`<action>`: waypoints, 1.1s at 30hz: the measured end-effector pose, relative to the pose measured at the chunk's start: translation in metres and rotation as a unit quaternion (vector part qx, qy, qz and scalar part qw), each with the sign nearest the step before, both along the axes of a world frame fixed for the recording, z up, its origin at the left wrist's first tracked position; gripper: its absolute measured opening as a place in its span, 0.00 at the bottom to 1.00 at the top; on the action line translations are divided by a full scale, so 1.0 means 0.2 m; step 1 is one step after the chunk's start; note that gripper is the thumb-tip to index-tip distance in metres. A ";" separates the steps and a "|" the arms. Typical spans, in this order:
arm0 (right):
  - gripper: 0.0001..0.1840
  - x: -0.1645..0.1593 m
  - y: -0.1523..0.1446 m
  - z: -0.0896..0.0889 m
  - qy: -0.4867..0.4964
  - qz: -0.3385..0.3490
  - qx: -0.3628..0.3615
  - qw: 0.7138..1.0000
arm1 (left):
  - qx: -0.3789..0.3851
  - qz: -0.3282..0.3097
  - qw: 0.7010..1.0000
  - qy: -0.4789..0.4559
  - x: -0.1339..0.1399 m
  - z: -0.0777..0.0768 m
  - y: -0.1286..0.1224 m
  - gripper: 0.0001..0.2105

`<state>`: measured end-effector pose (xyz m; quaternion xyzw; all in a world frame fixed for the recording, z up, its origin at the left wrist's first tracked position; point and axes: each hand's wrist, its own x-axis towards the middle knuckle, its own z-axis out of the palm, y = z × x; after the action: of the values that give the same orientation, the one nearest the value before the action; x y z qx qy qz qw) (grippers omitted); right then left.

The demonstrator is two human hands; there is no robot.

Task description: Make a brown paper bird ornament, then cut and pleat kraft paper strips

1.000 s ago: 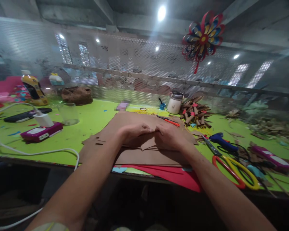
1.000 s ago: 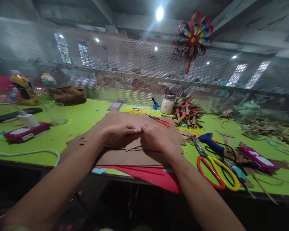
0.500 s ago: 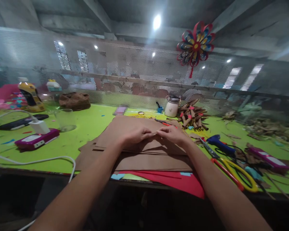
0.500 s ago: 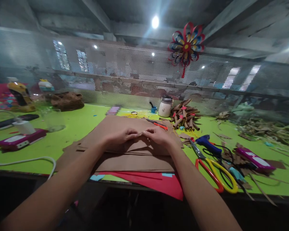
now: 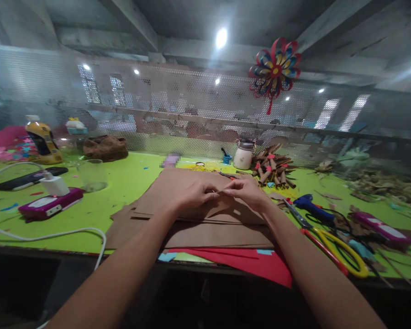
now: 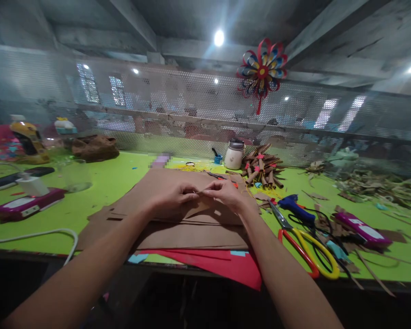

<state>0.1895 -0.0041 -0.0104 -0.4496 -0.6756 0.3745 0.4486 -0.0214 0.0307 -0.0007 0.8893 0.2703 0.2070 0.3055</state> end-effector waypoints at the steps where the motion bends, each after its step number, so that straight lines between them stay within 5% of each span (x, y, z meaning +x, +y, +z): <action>1: 0.16 0.00 0.00 0.00 0.004 0.002 -0.001 1.000 | -0.007 0.003 1.000 -0.006 0.00 0.00 0.00 0.15; 13: 0.16 -0.02 -0.02 0.02 0.002 0.006 0.021 1.000 | 0.035 0.019 0.999 -0.017 0.00 0.01 -0.01 0.14; 21: 0.14 0.05 0.00 0.02 -0.039 -0.007 0.046 0.998 | -0.012 0.031 0.999 0.039 -0.04 0.09 -0.03 0.15; 33: 0.15 0.04 0.00 0.02 -0.146 -0.003 0.038 0.989 | 0.109 0.065 0.990 0.057 -0.03 0.10 -0.11 0.11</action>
<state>0.1965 -0.0037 -0.0065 -0.4843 -0.7460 0.2777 0.3630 -0.0277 0.0086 0.0197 0.9080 0.3206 0.2039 0.1766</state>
